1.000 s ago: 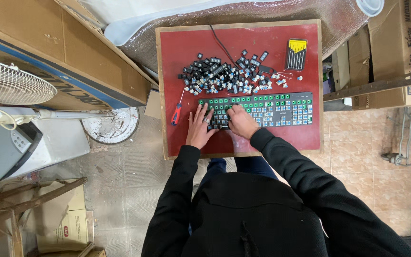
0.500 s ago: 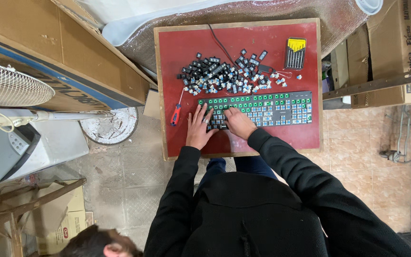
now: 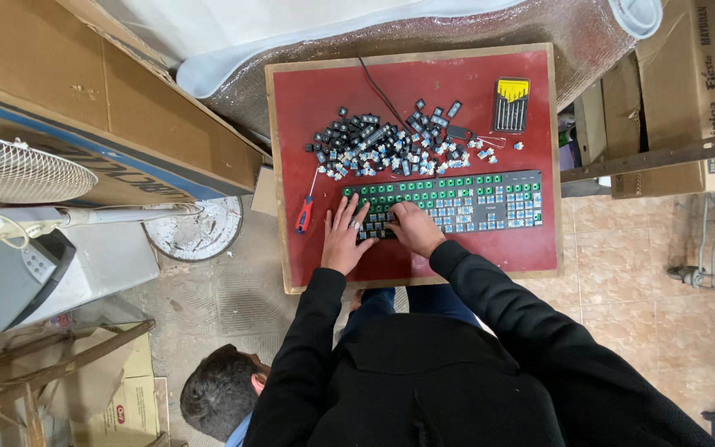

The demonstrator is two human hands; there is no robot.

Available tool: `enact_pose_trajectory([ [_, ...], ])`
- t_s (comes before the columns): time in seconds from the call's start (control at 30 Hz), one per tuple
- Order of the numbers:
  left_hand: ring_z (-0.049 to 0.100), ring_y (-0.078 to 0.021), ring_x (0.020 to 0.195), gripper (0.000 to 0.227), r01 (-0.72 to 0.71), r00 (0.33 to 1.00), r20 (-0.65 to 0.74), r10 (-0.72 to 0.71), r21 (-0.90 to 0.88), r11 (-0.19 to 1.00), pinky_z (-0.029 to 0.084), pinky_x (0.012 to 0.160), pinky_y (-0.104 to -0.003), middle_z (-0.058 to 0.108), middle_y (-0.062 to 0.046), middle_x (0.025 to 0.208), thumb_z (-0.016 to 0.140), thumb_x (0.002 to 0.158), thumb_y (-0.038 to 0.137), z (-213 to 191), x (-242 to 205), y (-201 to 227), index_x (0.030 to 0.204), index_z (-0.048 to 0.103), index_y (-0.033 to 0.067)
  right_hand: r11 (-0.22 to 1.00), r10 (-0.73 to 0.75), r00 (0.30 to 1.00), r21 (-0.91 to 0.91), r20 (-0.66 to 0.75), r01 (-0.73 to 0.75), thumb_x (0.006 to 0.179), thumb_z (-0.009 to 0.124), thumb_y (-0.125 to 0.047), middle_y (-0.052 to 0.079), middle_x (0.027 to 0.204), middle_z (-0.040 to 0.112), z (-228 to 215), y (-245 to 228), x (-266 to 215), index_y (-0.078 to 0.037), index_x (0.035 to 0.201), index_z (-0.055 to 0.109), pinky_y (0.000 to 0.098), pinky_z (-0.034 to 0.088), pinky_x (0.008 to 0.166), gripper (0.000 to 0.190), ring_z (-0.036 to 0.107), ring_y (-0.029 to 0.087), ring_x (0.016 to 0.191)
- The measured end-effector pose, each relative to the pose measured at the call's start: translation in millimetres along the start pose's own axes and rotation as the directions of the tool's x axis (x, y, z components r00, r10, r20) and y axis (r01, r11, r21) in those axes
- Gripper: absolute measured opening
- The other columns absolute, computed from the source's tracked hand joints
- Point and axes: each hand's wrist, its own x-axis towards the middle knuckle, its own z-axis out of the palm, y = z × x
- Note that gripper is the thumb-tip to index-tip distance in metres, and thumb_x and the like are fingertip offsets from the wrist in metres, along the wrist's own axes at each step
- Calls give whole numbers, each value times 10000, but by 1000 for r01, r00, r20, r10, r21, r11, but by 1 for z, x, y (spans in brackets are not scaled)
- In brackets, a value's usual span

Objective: The person assembles a mechanical keyboard by inserting switches into the PCB and then placing keycaps onto the switches. The person works systematically across the keyboard, handling switches and keycaps one at a time.

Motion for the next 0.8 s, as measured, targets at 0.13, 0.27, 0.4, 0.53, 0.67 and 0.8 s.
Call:
enact_pose_trajectory([
  [0.13,1,-244,1788,858,-7,1000,18,7,6,1000,48,1433,-633,61,37,1934,690,1131,490,-3,-1,1,1838,217,378,982,-77,997,-170,23,79,1083,711,-313,84,1060,599,7,-4,1,-89,1252,572,479,656,911,313,745,366,1071],
  [0.27,9,-241,1787,873,-19,1000,-14,19,-10,1000,32,1430,-637,76,37,1933,672,1113,586,8,2,-9,1836,228,380,841,-274,958,-461,87,283,1118,612,-326,73,1062,590,10,-8,6,-55,1160,558,466,627,978,280,723,369,1075],
  [0.4,38,-241,1783,890,-38,998,-51,39,18,999,51,1431,-623,94,42,1929,691,1100,587,11,4,-10,1834,230,388,896,-217,974,-382,68,226,1127,572,-321,94,1043,582,3,-5,9,-48,1173,528,470,621,932,281,718,389,1064],
  [0.53,39,-239,1783,867,-44,997,-66,43,-11,999,47,1426,-629,100,41,1928,672,1109,602,12,2,-13,1831,238,397,999,-37,999,21,39,36,1187,597,-278,122,1007,622,-14,-9,14,-52,1224,527,515,642,864,239,741,418,1000],
  [0.67,29,-227,1786,877,-42,998,-49,40,-31,999,34,1434,-626,90,51,1932,692,1093,599,12,3,-13,1825,252,401,951,141,990,277,6,-137,1179,672,-343,161,976,775,-26,-3,20,-83,1257,631,533,651,843,274,798,414,995],
  [0.8,26,-221,1786,862,-40,997,-63,37,-43,998,33,1433,-619,96,54,1931,669,1106,618,13,5,-14,1828,253,399,902,256,966,352,27,-249,1133,739,-398,142,1026,778,-47,12,35,-144,1274,698,536,638,876,293,788,412,1061],
])
